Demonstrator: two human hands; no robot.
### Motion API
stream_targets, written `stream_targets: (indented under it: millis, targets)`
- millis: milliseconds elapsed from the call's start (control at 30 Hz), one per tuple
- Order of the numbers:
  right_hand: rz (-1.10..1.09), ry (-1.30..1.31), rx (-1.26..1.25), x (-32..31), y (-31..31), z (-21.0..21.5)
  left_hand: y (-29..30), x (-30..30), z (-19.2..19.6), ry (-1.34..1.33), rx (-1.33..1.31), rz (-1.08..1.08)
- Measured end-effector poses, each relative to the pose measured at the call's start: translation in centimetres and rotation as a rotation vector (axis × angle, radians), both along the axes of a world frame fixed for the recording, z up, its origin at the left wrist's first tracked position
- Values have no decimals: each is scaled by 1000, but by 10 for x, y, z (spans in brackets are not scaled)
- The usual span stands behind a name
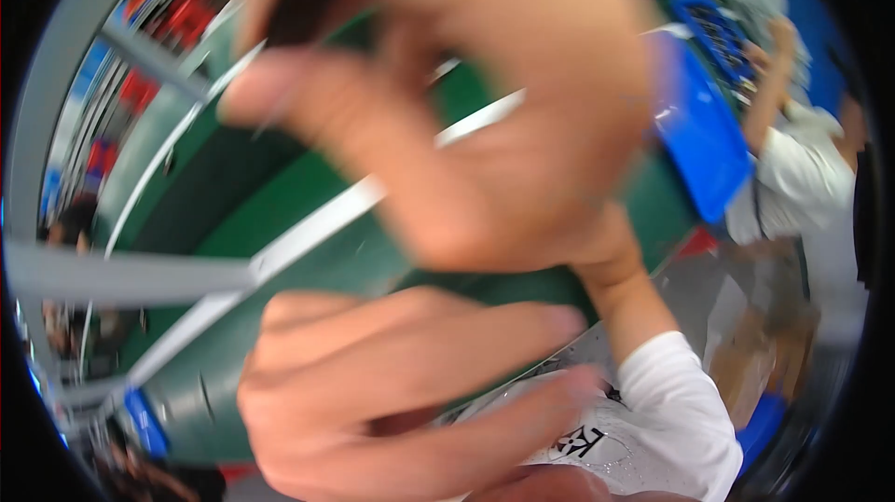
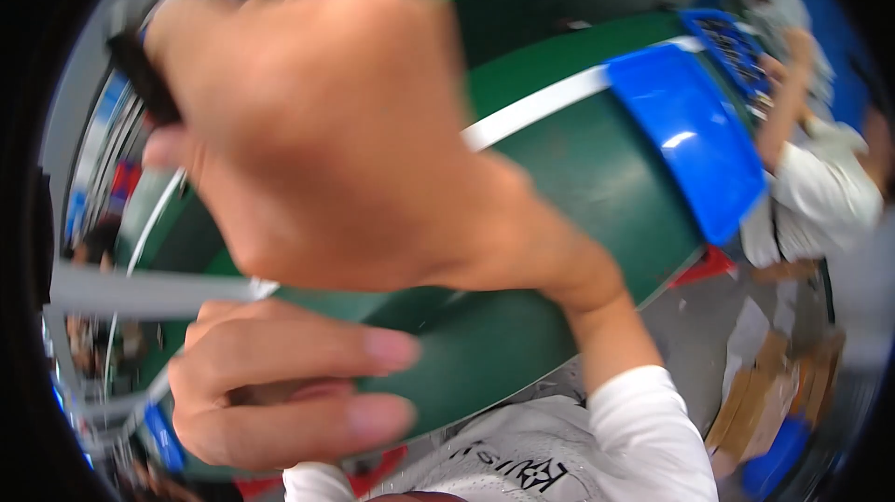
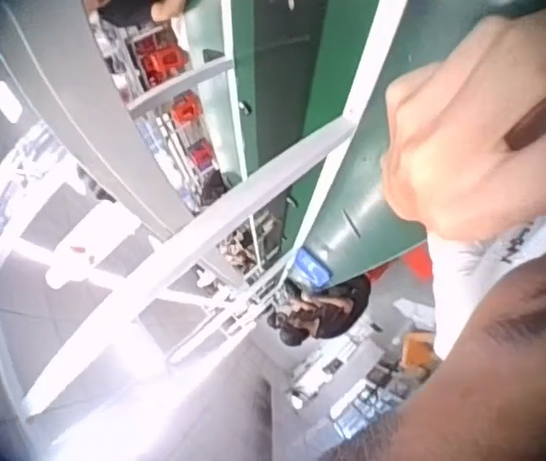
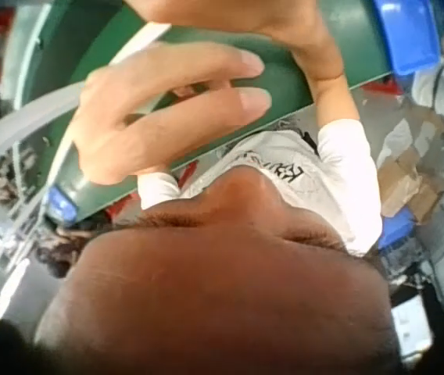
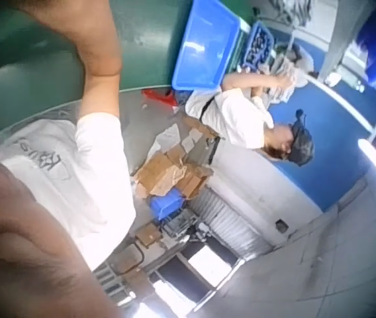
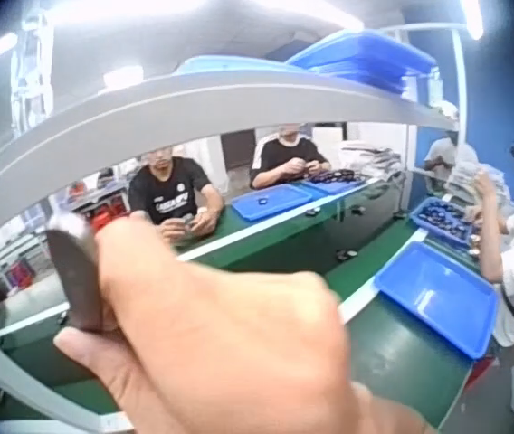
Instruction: The person is using tweezers to assemble small electronic components on a circuit board.
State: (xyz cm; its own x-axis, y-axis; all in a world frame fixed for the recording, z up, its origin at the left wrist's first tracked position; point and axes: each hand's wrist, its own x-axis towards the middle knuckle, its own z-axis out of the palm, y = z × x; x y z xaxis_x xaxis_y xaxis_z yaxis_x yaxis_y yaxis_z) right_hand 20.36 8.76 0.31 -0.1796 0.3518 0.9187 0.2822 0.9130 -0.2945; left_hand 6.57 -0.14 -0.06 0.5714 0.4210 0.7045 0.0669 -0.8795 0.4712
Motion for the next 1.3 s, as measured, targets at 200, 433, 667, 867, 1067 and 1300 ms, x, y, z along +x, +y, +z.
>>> stream_targets:
  millis: [200, 433, 667, 867, 1067, 1300]
  targets:
    - [316, 163, -187, -19, -8, -4, -31, -27, 28, 100, -286, 281]
    - [351, 265, -254, -41, -11, -26, -36, -29, 26, 38, -492, 378]
    - [34, 11, 32, -32, -9, -35, -6, -50, -20, -398, 252, 525]
    - [36, 109, 187, -33, -2, -34, -10, -50, -28, -562, 539, 957]
    - [-48, -11, 166, 12, 9, -47, -6, -48, -25, -606, 456, 922]
    - [13, 411, -577, 58, 57, -202, 104, -54, -78, -209, -165, 1008]
